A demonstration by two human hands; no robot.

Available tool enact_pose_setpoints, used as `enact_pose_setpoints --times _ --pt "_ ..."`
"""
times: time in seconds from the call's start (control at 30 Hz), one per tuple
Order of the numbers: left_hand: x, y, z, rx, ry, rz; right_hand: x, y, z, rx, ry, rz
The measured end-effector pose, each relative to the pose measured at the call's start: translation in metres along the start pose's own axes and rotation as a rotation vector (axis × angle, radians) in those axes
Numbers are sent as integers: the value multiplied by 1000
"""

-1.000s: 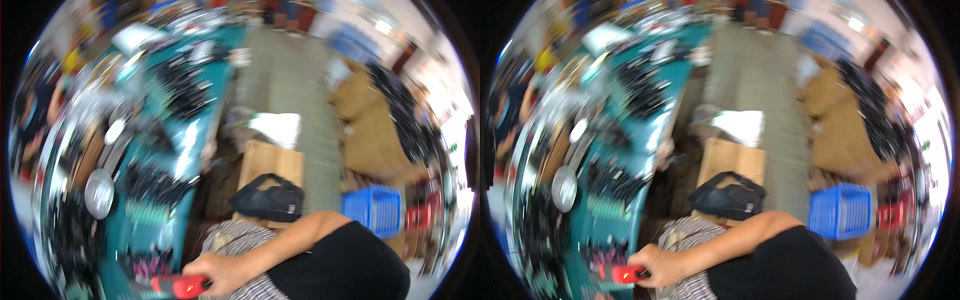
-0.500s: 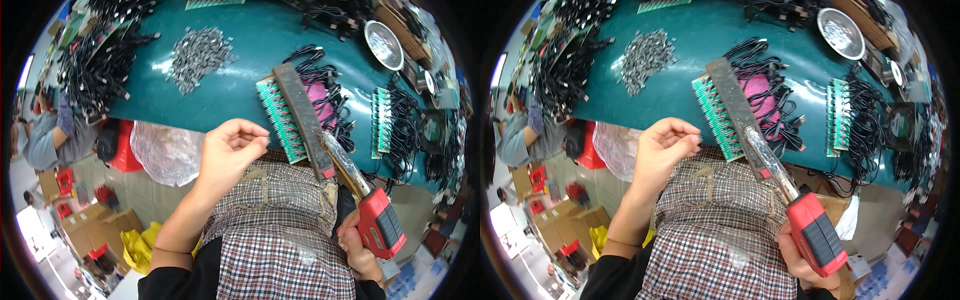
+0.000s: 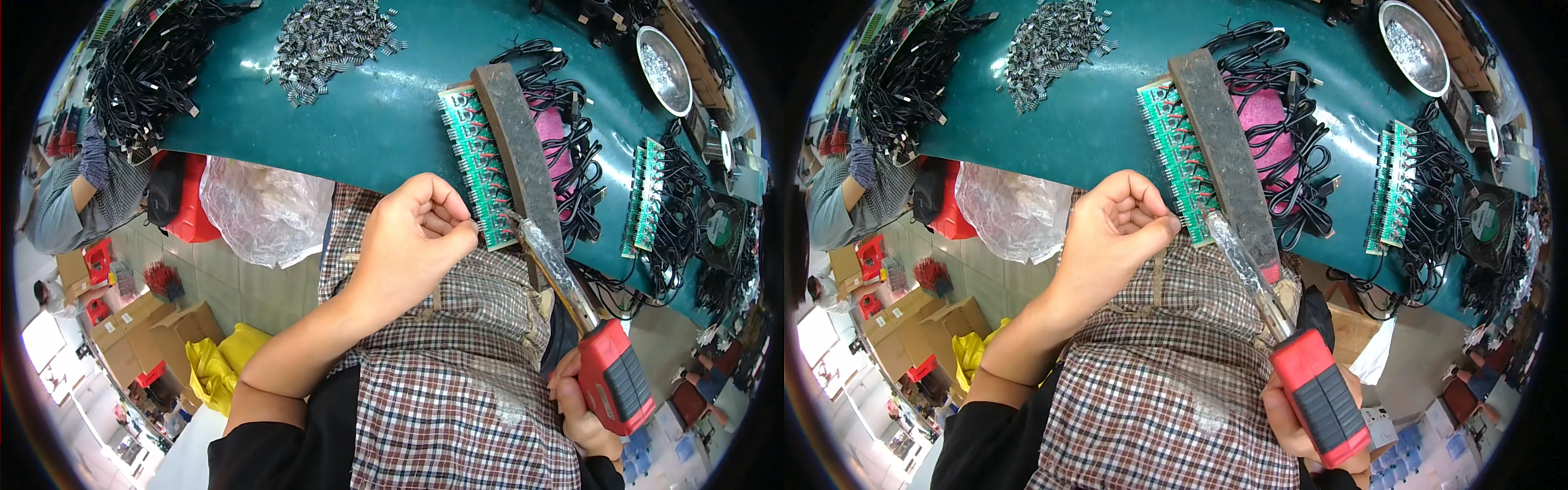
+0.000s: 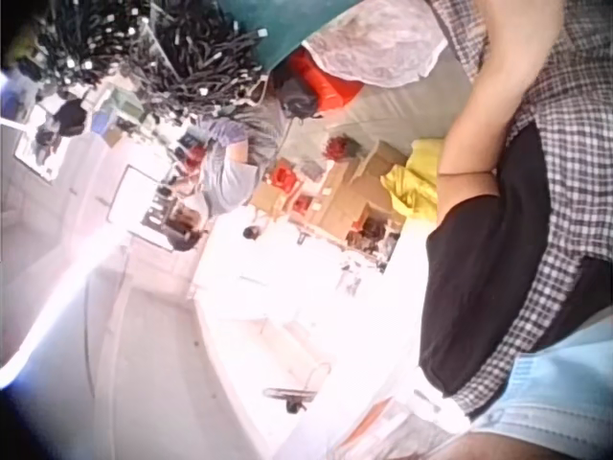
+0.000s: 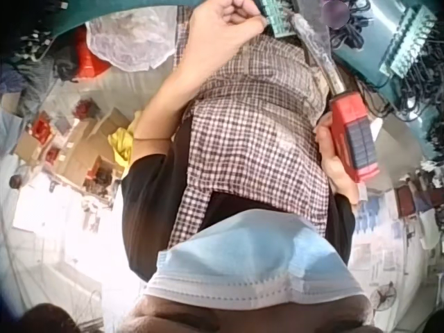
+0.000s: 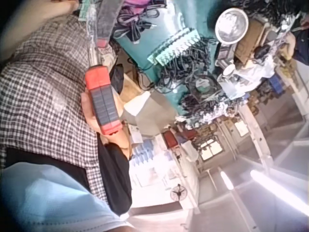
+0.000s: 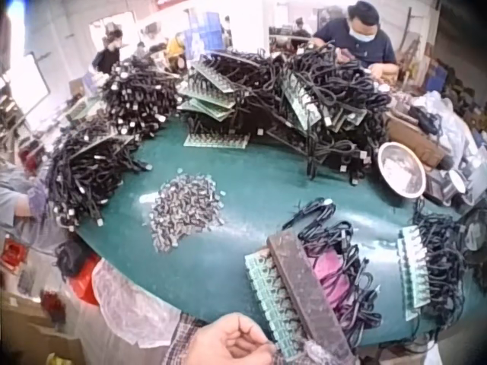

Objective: The person solders small electronic components onto circuit boards using a soldering iron, then places the assembled circuit boards onto a stack on the workbench.

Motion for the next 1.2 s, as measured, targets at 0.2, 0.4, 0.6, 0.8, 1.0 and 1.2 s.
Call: enact_pose_setpoints --times 0.2,0.4,0.6,0.8,1.0,1.2 --pt "0 -1 4 -19 14 10 0 11 11 91 2 -144" --pt "2 -1 6 47 32 14 0 15 8 45 -36 -86" --pt "2 1 4 62 35 23 8 11 5 20 -86 -134" --pt "1 1 5 82 37 20 9 11 10 72 -54 -157" --pt "2 2 5 93 42 21 10 14 10 57 -80 -174" --pt "2 2 6 121 55 21 11 13 13 113 -87 -164"
Point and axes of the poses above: each hand's wrist, its own x-axis towards the middle knuckle, its own z-axis out of the palm, y = z × x, the point moved 2 cm from there along x, towards the middle knuckle, and after that the axes turned 13 degrees about -y, right-handed, at the moved point
